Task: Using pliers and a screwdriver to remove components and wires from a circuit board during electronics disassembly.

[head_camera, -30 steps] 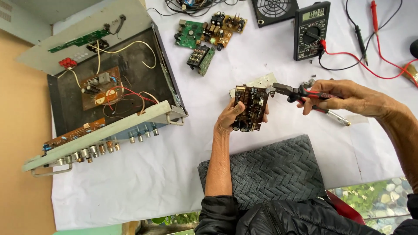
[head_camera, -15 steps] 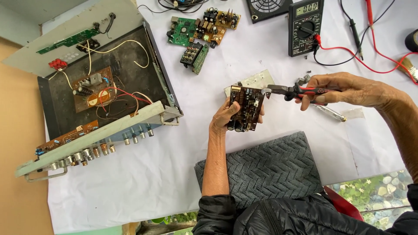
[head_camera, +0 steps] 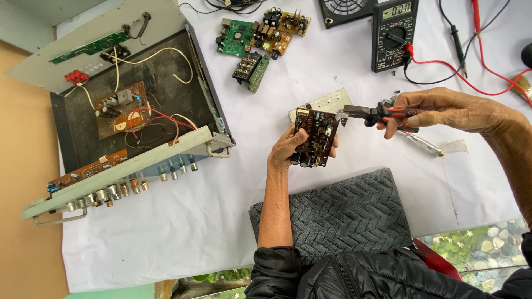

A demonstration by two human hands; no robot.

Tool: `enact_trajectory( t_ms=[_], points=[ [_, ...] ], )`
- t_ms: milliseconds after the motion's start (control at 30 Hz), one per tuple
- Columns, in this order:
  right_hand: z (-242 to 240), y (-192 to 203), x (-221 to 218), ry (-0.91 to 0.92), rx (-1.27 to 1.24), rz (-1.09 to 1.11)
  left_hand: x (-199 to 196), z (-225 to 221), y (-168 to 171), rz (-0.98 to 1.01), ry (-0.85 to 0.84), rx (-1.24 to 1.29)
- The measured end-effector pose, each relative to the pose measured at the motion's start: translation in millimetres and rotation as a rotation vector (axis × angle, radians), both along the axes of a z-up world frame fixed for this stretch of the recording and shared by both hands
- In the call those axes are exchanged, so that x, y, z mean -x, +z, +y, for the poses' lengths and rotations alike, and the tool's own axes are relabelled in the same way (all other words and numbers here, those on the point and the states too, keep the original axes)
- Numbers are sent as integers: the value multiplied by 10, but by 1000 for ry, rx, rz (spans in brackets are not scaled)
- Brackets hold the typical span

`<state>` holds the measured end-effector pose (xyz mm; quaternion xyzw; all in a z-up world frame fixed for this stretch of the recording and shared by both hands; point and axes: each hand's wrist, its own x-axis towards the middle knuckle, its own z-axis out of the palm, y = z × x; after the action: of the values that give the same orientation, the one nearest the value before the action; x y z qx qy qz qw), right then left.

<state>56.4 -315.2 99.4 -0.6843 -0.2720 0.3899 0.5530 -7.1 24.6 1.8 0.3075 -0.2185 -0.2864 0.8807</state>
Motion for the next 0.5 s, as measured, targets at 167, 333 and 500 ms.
enact_trajectory(
  t_ms=[167,333,500],
  points=[
    [-39,-7,-24,13,75,-60,1,-7,1,-6,-7,81],
    [21,-18,-25,-76,173,35,49,9,132,-54,-1,59],
    [102,20,31,-44,92,38,49,-10,123,-11,-13,43]
  ],
)
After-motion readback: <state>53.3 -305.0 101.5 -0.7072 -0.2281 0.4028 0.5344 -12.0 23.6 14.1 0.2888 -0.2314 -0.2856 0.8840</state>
